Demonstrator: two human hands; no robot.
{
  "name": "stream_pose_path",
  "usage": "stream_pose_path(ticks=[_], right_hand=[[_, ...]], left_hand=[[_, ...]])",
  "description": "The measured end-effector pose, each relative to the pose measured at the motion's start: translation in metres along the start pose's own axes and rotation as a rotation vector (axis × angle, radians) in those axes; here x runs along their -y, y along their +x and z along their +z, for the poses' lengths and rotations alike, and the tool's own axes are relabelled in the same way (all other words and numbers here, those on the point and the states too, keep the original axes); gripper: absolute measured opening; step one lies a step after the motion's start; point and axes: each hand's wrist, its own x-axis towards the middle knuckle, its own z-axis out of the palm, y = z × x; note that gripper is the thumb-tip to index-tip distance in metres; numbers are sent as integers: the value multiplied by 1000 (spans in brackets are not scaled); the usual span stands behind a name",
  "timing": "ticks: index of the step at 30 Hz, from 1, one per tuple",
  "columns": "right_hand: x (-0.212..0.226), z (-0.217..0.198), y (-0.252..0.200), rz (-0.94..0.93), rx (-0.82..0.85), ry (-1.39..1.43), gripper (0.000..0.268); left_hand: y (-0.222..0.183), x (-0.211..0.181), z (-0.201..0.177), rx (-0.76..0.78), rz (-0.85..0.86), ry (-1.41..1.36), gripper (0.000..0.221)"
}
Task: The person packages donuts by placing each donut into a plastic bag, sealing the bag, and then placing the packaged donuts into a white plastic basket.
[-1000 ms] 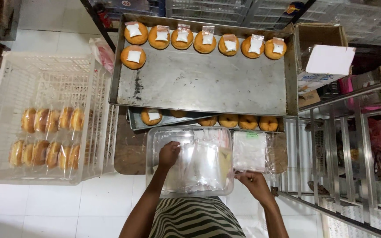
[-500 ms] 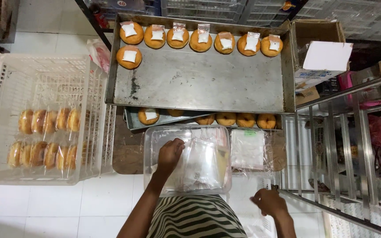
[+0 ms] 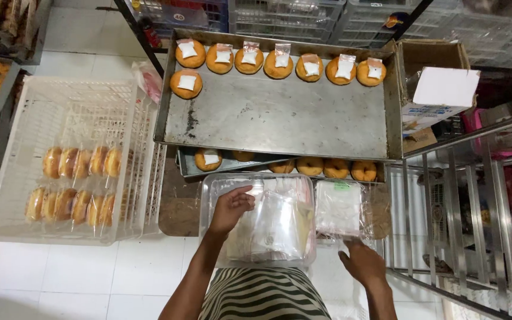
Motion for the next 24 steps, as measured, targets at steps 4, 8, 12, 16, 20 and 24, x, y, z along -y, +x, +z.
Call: stream_pose_path(ticks=[4,8,12,16,20,24], right_hand=[[35,-41,-19,9,-78,166,55],[70,-65,-23,-69,-135,342,48],[99,-83,-24,-206,-236,449,46],[115,-90,-13,-299,-280,501,41],[122,-101,-5,-393,-292,526,36],[152,-127,-33,-794,-183,614,71]], left_hand=[[-10,-7,5,35,-17,11,36],[-14,-3,7,23,-13,84,16],[-19,-9,12,-82,-51,-30,30],[-35,2,-6,-34,-12,-100,54],[-42,27,-20,-208,-76,-169,24],[-42,44,-32,-529,-116,-222,26]])
